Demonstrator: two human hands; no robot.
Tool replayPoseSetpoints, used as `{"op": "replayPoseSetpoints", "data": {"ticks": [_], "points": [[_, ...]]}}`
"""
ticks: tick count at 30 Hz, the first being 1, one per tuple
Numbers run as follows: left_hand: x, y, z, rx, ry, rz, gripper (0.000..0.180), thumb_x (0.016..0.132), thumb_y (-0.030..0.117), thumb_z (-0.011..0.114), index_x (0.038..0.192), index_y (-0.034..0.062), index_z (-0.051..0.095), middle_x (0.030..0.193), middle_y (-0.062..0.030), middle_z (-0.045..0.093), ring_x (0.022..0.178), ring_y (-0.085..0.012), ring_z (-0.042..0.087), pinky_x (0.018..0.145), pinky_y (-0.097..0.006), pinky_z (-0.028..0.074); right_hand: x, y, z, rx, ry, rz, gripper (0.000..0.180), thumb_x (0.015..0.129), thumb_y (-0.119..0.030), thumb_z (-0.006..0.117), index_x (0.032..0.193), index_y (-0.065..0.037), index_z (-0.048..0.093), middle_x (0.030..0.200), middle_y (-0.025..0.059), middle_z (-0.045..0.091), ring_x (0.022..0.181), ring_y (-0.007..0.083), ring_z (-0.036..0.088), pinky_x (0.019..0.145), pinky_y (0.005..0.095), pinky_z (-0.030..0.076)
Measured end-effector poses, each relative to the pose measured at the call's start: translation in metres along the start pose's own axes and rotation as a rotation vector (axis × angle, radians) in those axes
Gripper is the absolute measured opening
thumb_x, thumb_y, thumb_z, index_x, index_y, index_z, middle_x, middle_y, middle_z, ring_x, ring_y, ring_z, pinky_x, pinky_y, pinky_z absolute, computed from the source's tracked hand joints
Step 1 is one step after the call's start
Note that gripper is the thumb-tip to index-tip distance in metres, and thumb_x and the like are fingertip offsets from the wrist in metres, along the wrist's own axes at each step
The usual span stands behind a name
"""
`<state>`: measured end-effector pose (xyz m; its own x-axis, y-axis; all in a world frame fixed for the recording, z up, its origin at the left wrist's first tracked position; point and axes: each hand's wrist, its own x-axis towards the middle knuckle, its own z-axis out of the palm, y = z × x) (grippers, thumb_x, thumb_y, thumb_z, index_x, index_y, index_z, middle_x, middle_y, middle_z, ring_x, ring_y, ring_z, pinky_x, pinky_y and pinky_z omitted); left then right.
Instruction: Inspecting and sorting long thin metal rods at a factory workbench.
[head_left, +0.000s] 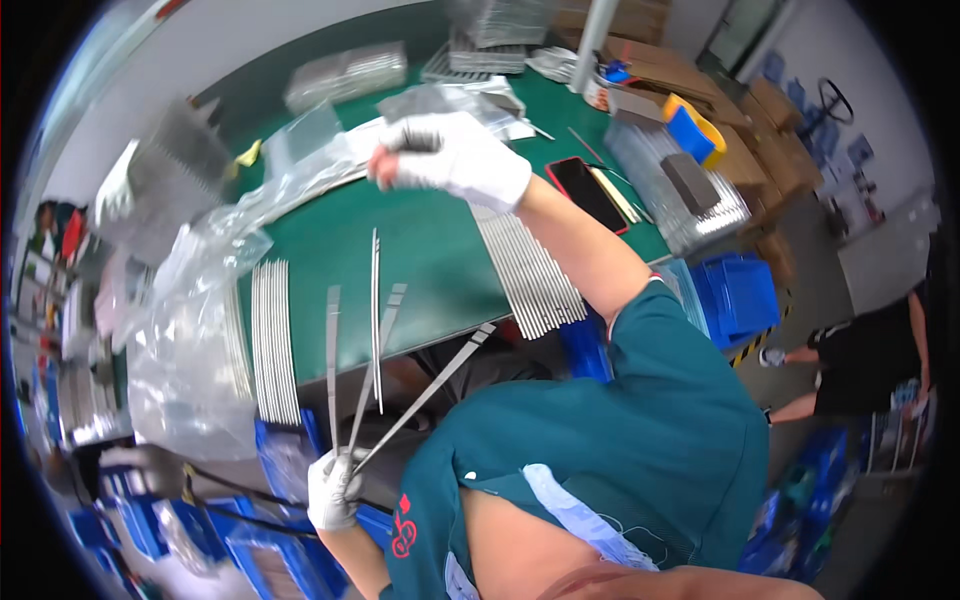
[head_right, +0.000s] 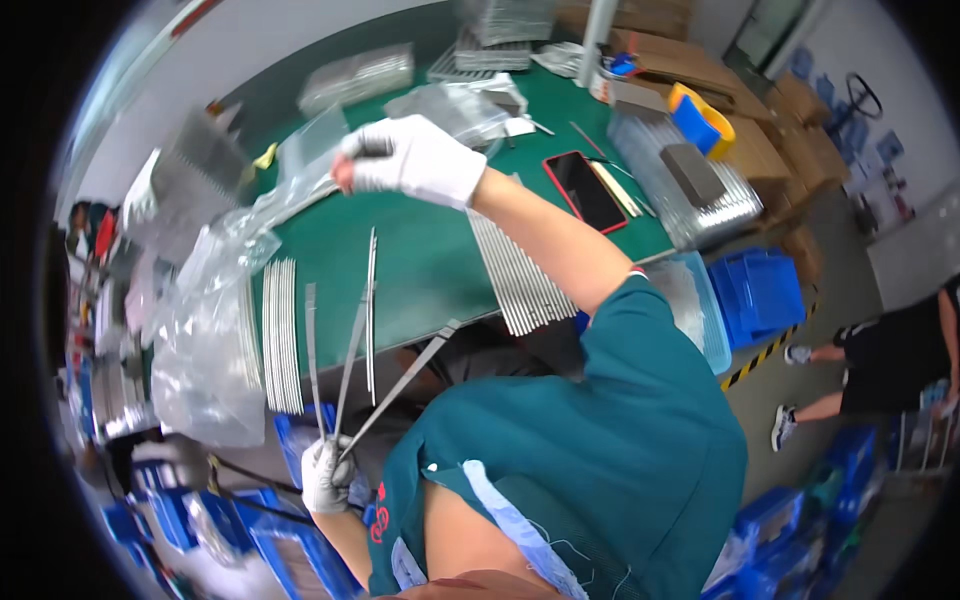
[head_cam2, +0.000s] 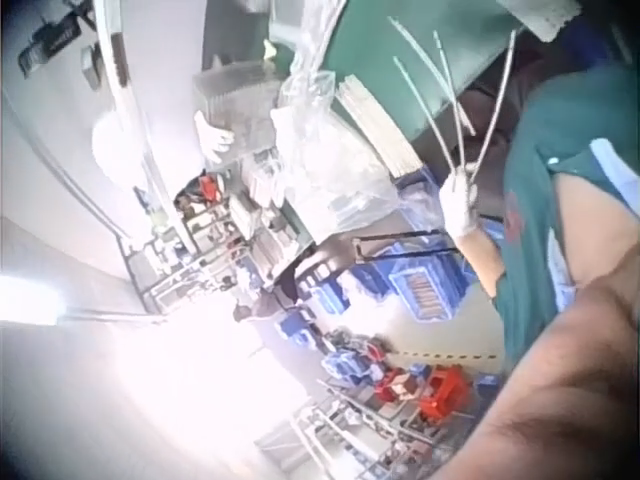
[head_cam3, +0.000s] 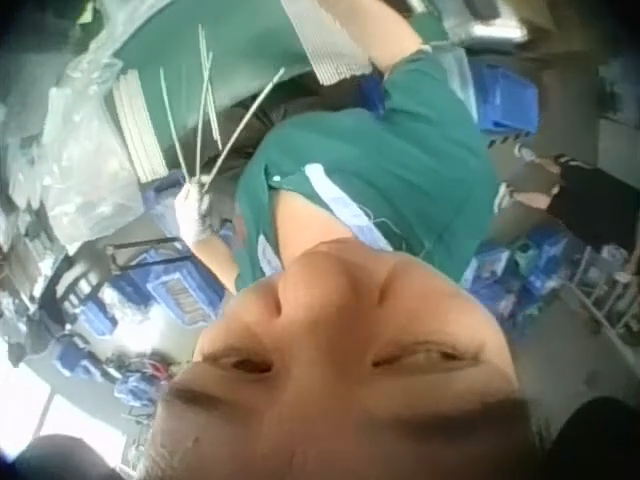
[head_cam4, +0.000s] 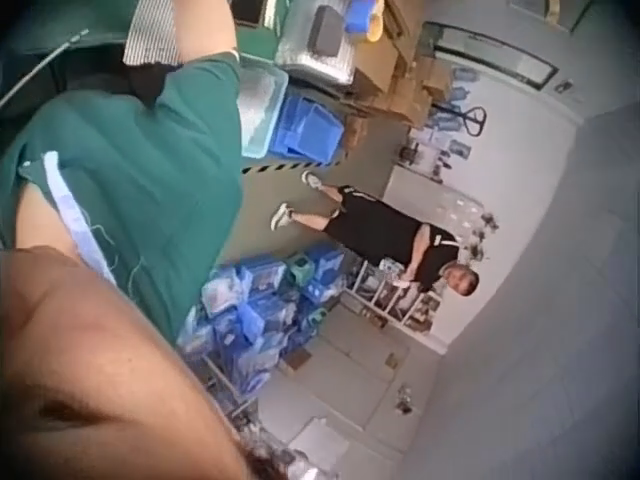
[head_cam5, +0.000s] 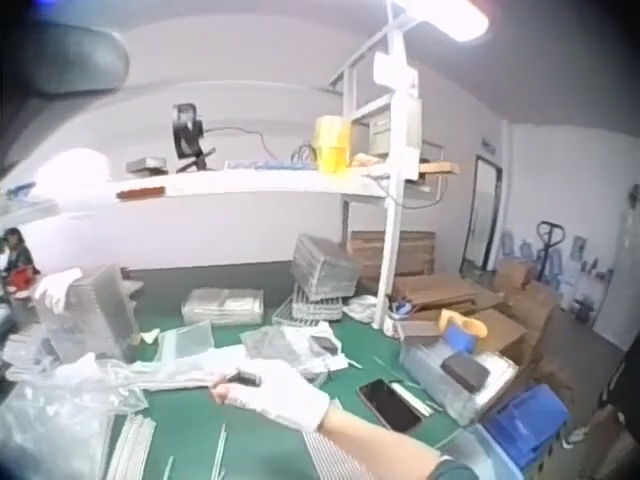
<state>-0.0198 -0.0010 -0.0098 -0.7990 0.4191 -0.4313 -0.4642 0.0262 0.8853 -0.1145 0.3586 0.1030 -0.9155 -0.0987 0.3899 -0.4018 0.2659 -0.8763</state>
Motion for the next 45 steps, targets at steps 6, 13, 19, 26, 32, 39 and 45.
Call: {"op": "replayPoseSetpoints", "data": {"ticks": [6,13,19,26,32,39,45], "points": [[0.062,0.009,0.019,0.19,0.31,0.169,0.027,0.087,0.019,0.049,0.107,0.0019,0.055,0.054,0.0043,0.038,0.043,-0.0039,0.033,0.039,-0.02,0.026,-0.003,0.031,0.044,0.065,-0.031,0.052,0.017,0.082,-0.018,0.059,0.09,-0.002,0.057,0.082,0.0022,0.061,0.079,0.0086,0.055,0.075,0.0236,0.044],[0.096,0.021,0.049,1.343,0.352,0.161,0.051,0.082,0.044,0.045,0.123,0.014,0.042,0.091,-0.0177,0.06,0.081,-0.0334,0.058,0.071,-0.041,0.045,-0.015,0.091,0.13,-0.451,-0.373,-0.357,0.019,0.077,-0.022,0.058,0.087,-0.006,0.058,0.087,0.0119,0.061,0.087,0.0259,0.058,0.082,0.0357,0.042],[0.052,0.004,0.008,0.5,0.468,0.005,0.038,0.083,0.04,0.052,0.084,0.0032,0.063,0.059,-0.0071,0.059,0.052,-0.0138,0.057,0.052,-0.025,0.045,-0.018,0.107,0.145,-0.577,-0.467,-0.324,0.015,0.076,-0.022,0.056,0.075,-0.007,0.057,0.069,0.0104,0.058,0.072,0.0285,0.056,0.079,0.0359,0.041],[0.08,-0.037,-0.023,-0.483,0.401,0.047,0.07,0.079,0.065,0.037,0.095,-0.001,0.053,0.056,0.0011,0.044,0.045,-0.0082,0.042,0.041,-0.019,0.034,-0.018,0.12,0.148,-0.561,-0.468,-0.215,0.017,0.078,-0.023,0.057,0.079,-0.006,0.055,0.073,0.0121,0.058,0.07,0.03,0.057,0.063,0.0388,0.044],[0.098,-0.041,-0.004,-0.504,0.504,0.157,0.051,0.089,0.045,0.036,0.084,-0.0029,0.054,0.048,0.0003,0.037,0.041,-0.0113,0.04,0.039,-0.023,0.033,-0.019,0.122,0.146,-0.486,-0.447,-0.185,0.016,0.077,-0.021,0.057,0.079,-0.005,0.056,0.075,0.0127,0.059,0.073,0.0302,0.057,0.065,0.0381,0.044],[0.078,-0.049,0.005,-0.407,0.204,-0.029,0.047,0.089,0.042,0.041,0.099,-0.0015,0.054,0.065,-0.0049,0.055,0.051,-0.0142,0.052,0.047,-0.023,0.042,-0.018,0.122,0.146,-0.472,-0.459,-0.182,0.016,0.077,-0.021,0.056,0.079,-0.005,0.057,0.075,0.013,0.059,0.073,0.0304,0.057,0.066,0.0382,0.044],[0.088,-0.03,-0.013,-0.475,0.19,-0.103,0.041,0.085,0.045,0.049,0.099,0.0067,0.053,0.07,-0.002,0.053,0.048,-0.007,0.043,0.041,-0.018,0.033,-0.017,0.122,0.145,-0.457,-0.468,-0.169,0.016,0.077,-0.021,0.057,0.078,-0.005,0.057,0.074,0.0133,0.06,0.072,0.0308,0.057,0.065,0.0385,0.045]]}}
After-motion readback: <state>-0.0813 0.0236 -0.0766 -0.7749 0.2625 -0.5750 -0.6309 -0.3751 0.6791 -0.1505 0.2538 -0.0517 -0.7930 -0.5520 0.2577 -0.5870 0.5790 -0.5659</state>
